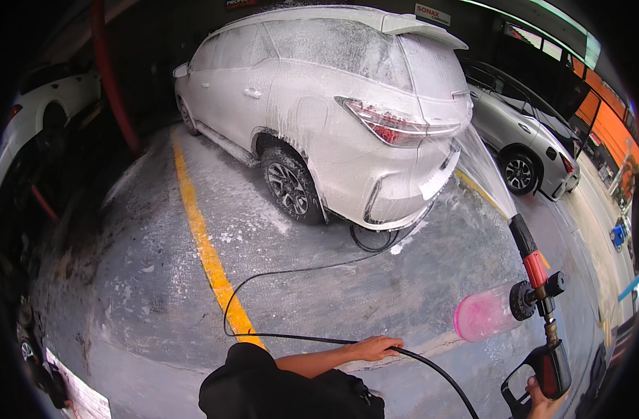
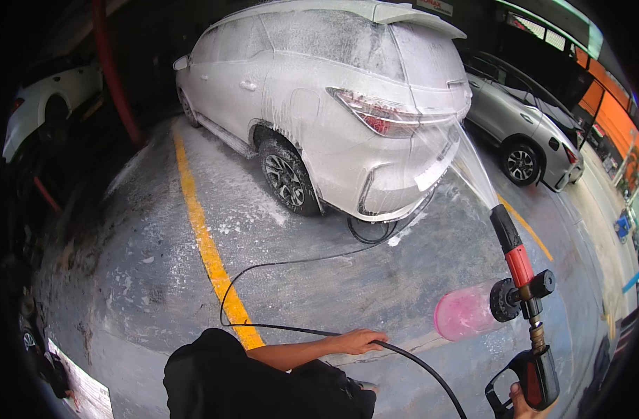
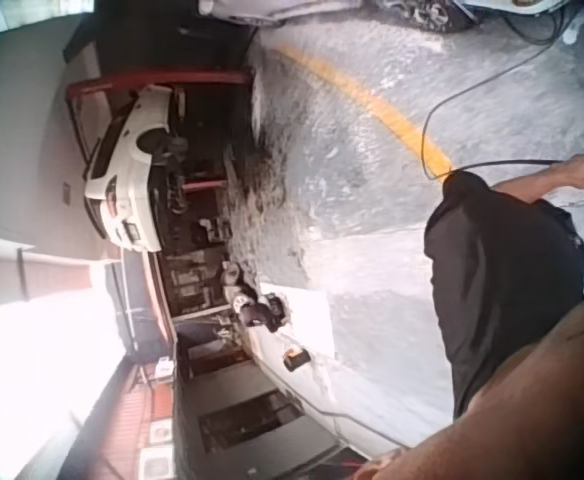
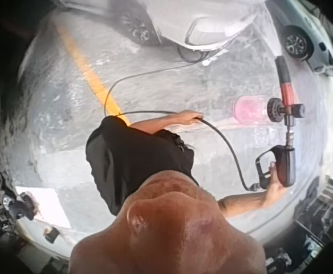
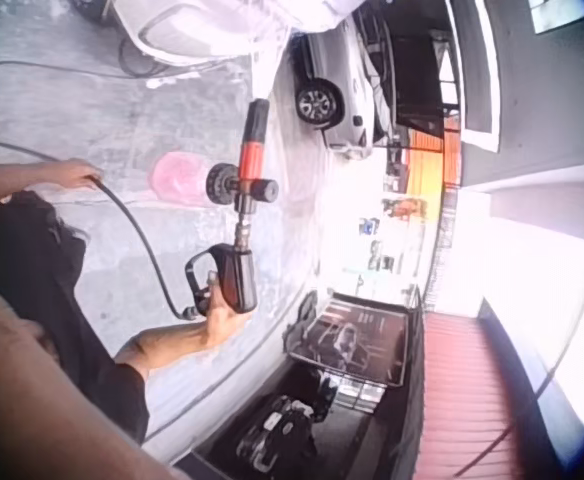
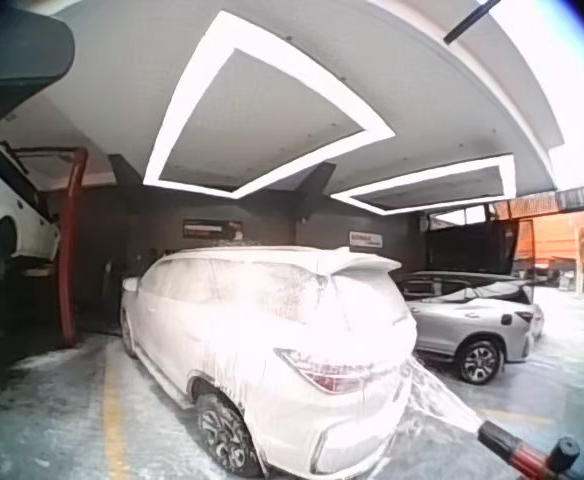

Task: The person prepares a pressure washer with pink soap, then sprays foam onto a white SUV. They walk around the vehicle to cover all sides, then use a wash mitt to scrub the hood and windshield.

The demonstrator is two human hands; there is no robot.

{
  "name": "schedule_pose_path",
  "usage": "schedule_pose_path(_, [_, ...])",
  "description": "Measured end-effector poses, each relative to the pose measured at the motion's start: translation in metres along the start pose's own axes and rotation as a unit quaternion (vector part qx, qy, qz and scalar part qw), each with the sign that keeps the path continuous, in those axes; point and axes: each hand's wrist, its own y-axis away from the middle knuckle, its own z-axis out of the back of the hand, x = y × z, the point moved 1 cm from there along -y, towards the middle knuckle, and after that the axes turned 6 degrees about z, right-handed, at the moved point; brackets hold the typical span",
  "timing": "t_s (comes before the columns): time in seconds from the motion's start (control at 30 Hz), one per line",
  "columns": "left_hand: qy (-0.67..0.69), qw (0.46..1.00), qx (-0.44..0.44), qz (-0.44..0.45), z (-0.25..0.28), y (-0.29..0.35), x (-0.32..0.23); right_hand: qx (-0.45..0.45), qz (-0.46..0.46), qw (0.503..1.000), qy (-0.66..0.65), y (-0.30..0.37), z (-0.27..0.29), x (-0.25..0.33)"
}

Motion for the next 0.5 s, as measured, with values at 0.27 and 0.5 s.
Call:
schedule_pose_path(0.27, [-0.02,0.998,-0.032,-0.048,-0.083,-0.224,-0.053,0.153,0.016,0.985,0.075,-0.179,0.098,-0.171])
schedule_pose_path(0.5, [0.043,0.995,-0.046,-0.081,-0.156,-0.404,-0.104,0.321,0.138,0.927,0.14,-0.374,0.101,-0.264])
